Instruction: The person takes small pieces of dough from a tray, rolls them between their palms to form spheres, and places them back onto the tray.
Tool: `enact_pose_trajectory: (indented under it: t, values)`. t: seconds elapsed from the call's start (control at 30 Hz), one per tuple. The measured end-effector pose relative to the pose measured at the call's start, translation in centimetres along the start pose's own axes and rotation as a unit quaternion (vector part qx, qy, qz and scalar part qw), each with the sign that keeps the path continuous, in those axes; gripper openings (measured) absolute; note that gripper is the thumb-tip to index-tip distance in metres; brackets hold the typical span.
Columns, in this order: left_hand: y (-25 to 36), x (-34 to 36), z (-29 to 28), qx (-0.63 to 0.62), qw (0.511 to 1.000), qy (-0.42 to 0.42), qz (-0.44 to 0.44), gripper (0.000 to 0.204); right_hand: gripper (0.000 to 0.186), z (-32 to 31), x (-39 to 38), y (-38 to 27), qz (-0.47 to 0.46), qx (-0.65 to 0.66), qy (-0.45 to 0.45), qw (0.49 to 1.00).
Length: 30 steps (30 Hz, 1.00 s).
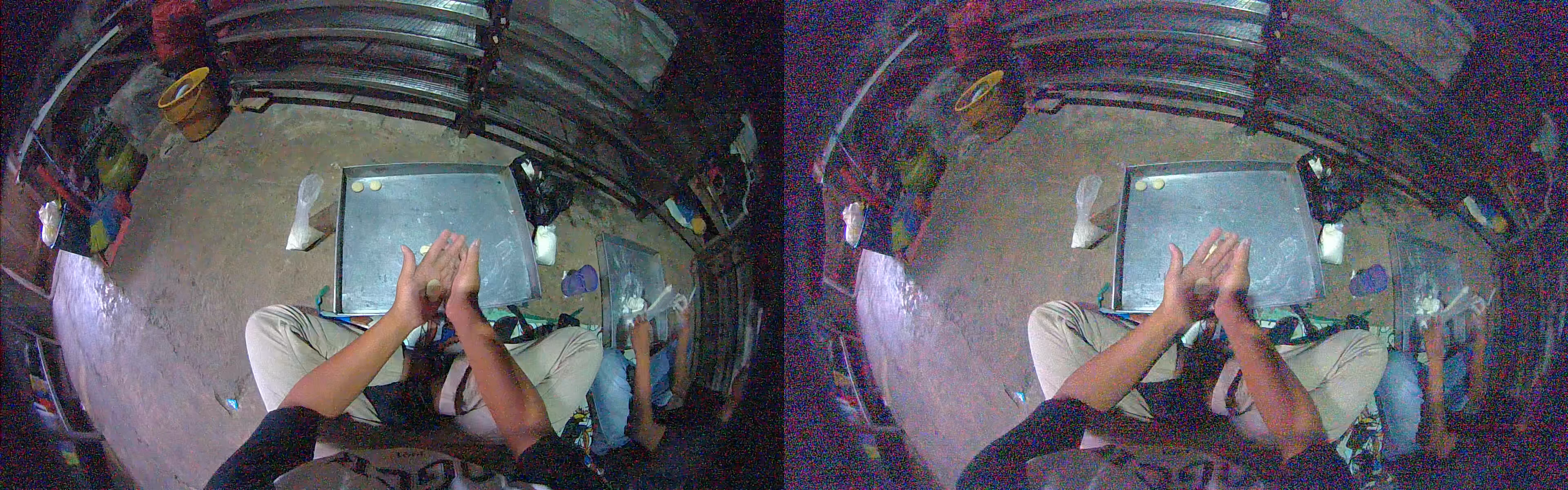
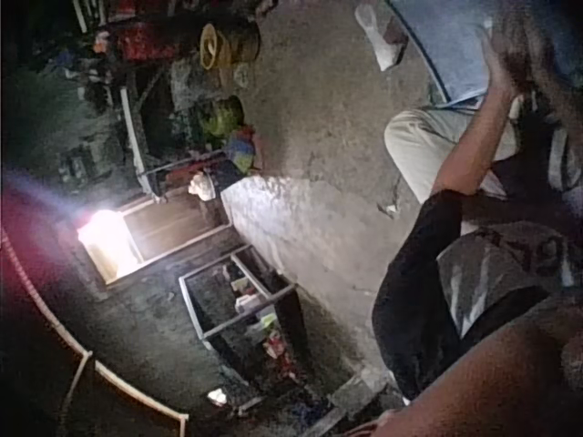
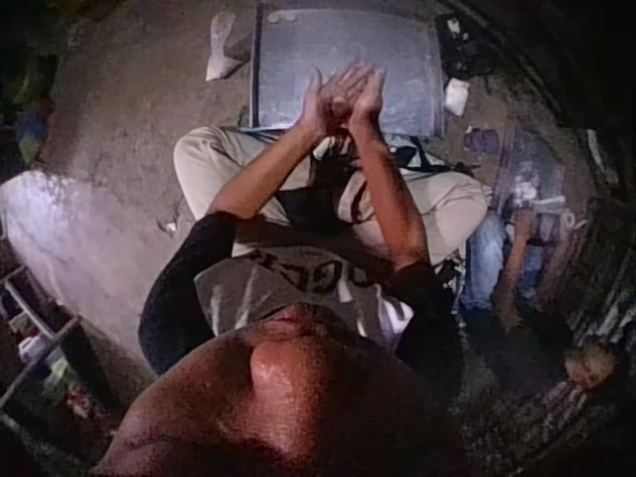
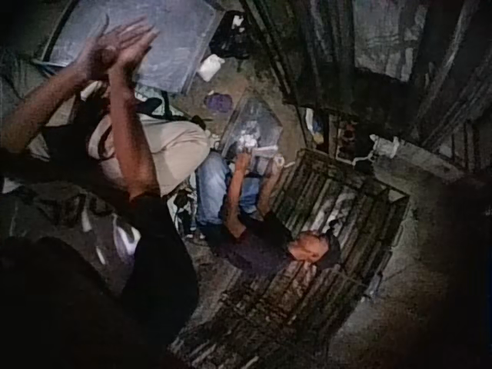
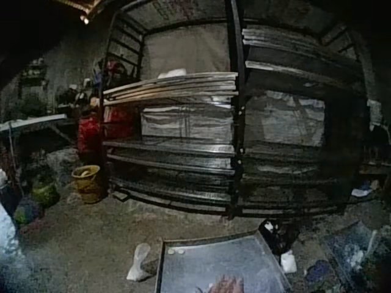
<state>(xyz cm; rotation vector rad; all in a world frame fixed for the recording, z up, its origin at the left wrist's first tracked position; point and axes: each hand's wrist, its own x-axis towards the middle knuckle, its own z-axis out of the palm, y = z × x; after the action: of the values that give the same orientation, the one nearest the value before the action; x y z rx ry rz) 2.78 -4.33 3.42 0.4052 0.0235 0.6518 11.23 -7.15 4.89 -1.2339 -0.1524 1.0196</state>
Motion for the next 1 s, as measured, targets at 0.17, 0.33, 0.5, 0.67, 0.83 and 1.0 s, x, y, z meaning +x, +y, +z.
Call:
enact_pose_trajectory:
  t: [0.17,0.33,0.5,0.67,0.83,1.0]
  values:
    - [-1.5,0.1,0.9,0.152,0.988,0.006,0.015,0.091,0.079,-2.1,2.6,3.7,-0.066,0.002,-0.082,0.994]
    - [-2.0,-1.0,0.0,0.136,0.99,0.03,-0.003,0.089,0.075,-1.9,2.6,4.6,-0.049,-0.029,-0.02,0.998]
    - [-0.9,-0.5,1.0,0.116,0.993,-0.002,0.017,0.091,0.068,-1.1,1.9,2.4,-0.075,0.009,-0.021,0.997]
    - [-4.8,-2.1,-5.9,0.431,0.902,0.022,-0.016,0.082,0.073,-3.8,2.2,6.8,-0.165,-0.107,-0.041,0.98]
    - [-1.7,-1.6,-0.8,0.121,0.987,0.103,0.038,0.081,0.059,-2.2,2.6,7.4,-0.208,-0.234,0.13,0.941]
    - [1.1,-0.1,-5.0,0.206,0.95,0.197,0.128,0.08,0.032,-1.8,0.9,7.0,-0.146,-0.291,-0.157,0.932]
